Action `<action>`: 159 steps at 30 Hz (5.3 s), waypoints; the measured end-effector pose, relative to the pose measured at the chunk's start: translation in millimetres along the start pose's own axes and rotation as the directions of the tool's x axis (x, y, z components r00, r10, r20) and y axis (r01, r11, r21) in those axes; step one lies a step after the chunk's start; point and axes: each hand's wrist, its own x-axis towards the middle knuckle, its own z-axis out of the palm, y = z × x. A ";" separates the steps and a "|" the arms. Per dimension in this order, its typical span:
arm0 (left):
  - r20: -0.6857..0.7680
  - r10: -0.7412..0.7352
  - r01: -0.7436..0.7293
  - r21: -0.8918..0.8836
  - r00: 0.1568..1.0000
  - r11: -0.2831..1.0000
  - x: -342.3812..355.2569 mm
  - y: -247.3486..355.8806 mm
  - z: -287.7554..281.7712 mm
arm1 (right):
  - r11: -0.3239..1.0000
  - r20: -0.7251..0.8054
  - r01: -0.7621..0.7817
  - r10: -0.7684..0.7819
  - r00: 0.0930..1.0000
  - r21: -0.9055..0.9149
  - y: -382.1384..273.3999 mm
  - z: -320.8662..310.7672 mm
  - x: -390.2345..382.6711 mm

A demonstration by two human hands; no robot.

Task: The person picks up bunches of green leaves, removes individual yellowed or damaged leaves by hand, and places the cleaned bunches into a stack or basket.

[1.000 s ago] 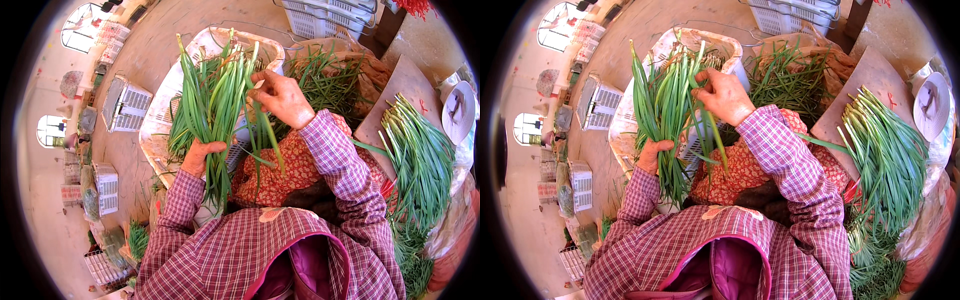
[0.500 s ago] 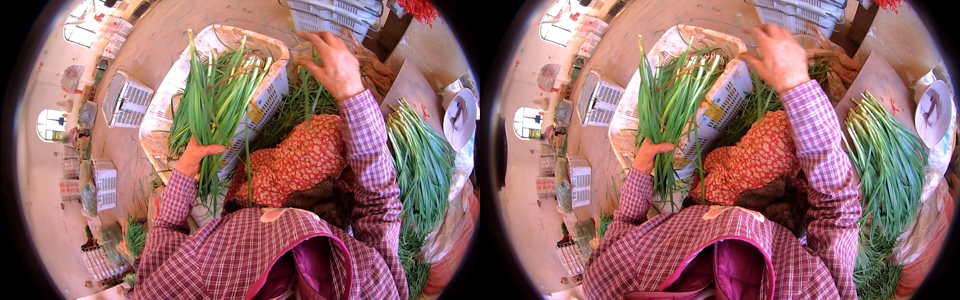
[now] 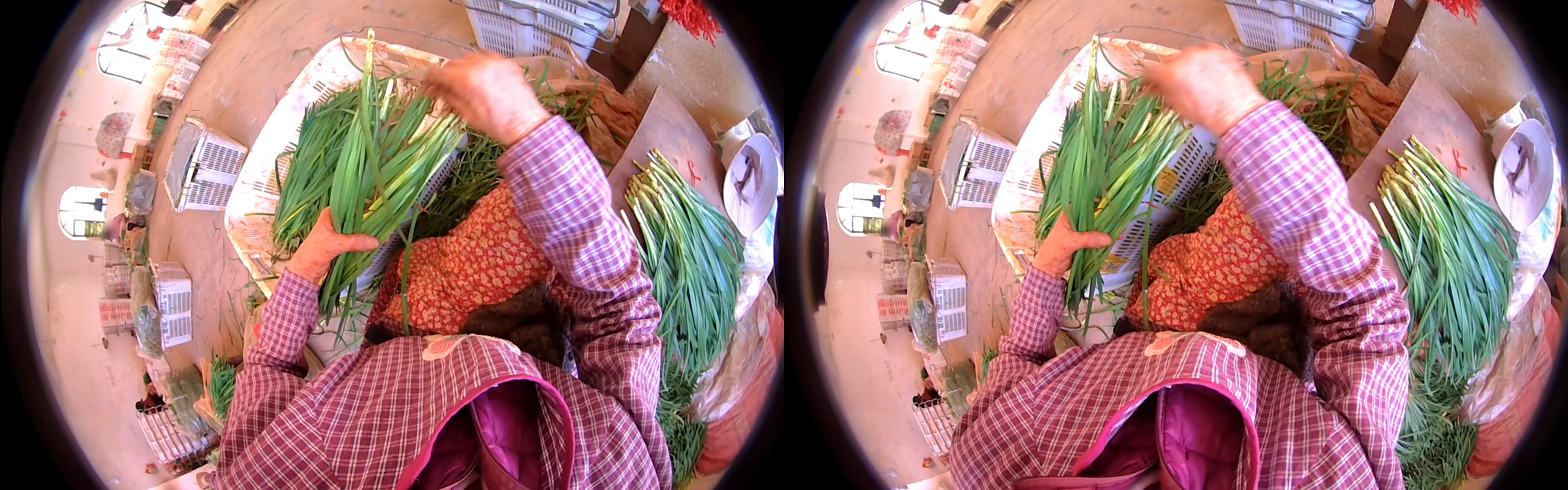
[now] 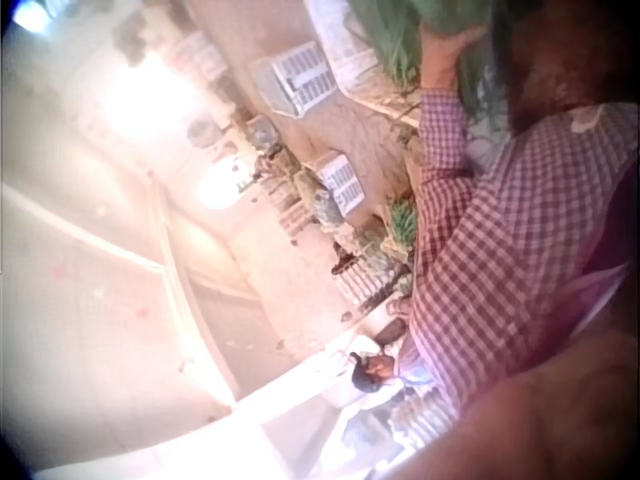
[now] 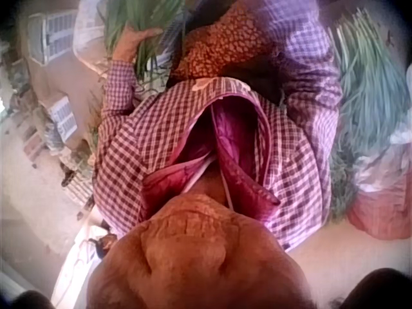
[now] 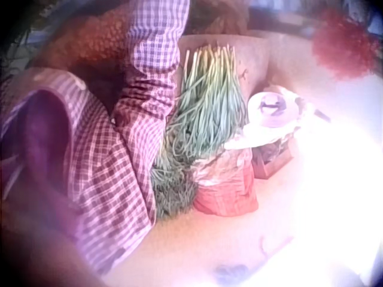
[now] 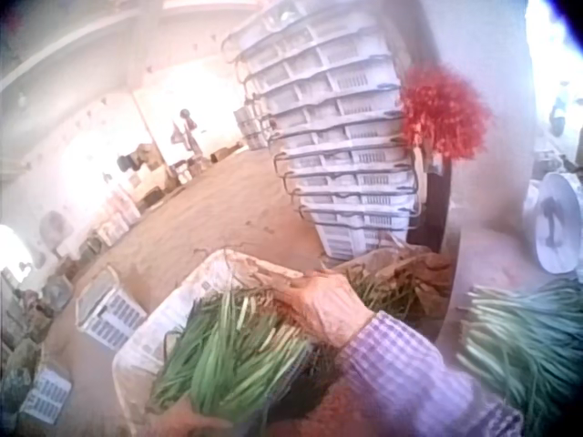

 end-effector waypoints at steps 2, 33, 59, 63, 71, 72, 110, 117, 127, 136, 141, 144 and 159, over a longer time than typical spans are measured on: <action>-0.028 -0.030 0.027 -0.084 0.999 0.996 -3.2 -3.5 -3.5 | 0.998 -0.127 -0.041 0.035 0.991 -0.046 38.8 -6.4 -8.2; -0.021 -0.019 0.017 -0.077 1.000 0.997 -1.4 -7.5 -7.5 | 0.863 -0.263 -0.458 0.400 0.878 -0.215 93.5 -33.7 -62.0; -0.123 0.111 -0.091 0.155 0.986 0.984 -2.0 -3.2 -2.6 | 0.854 -0.429 -0.383 0.217 0.877 -0.351 71.7 -43.0 -54.7; -0.095 0.111 -0.089 0.208 0.989 0.974 -2.1 -0.7 -3.0 | 0.917 0.136 -0.270 0.239 0.961 0.292 8.7 -20.6 -31.5; -0.052 0.175 -0.144 0.367 0.983 0.919 1.1 12.0 8.3 | 0.932 -0.023 -0.159 0.176 0.984 0.326 26.3 -1.1 -35.6; -0.052 0.176 -0.145 0.366 0.983 0.919 -0.3 11.5 8.0 | 0.975 -0.127 -0.202 0.213 0.969 0.097 37.9 -4.1 -37.6; 0.049 -0.013 0.033 -0.423 0.999 0.906 24.3 14.1 65.0 | 0.631 0.203 -0.409 0.374 0.905 0.659 -59.1 -6.2 -54.9; -0.072 0.011 -0.035 -0.345 0.997 0.938 24.7 18.5 62.3 | 0.644 -0.045 -0.409 0.568 0.822 0.647 -45.4 -24.8 -33.8; 0.014 0.053 -0.043 -0.399 0.999 0.916 28.6 7.9 44.0 | 0.587 0.006 -0.339 0.495 0.869 0.735 -43.5 -15.2 -25.6; -0.063 0.082 -0.101 -0.408 0.995 0.908 42.5 28.1 57.5 | 0.637 -0.011 -0.331 0.470 0.882 0.697 -39.1 -9.0 -30.9; -0.006 0.067 -0.063 -0.420 0.998 0.905 38.8 11.1 25.9 | 0.826 -0.167 -0.261 0.387 0.907 0.500 -25.1 -9.0 -26.4; 0.006 0.085 -0.073 -0.441 0.996 0.895 37.2 11.4 21.9 | 0.904 -0.263 -0.325 0.397 0.879 0.278 14.9 -11.2 -22.6; -0.113 0.134 -0.163 -0.308 0.984 0.937 35.8 19.8 44.0 | 0.818 0.101 -0.410 0.406 0.908 0.403 -40.4 7.5 -33.3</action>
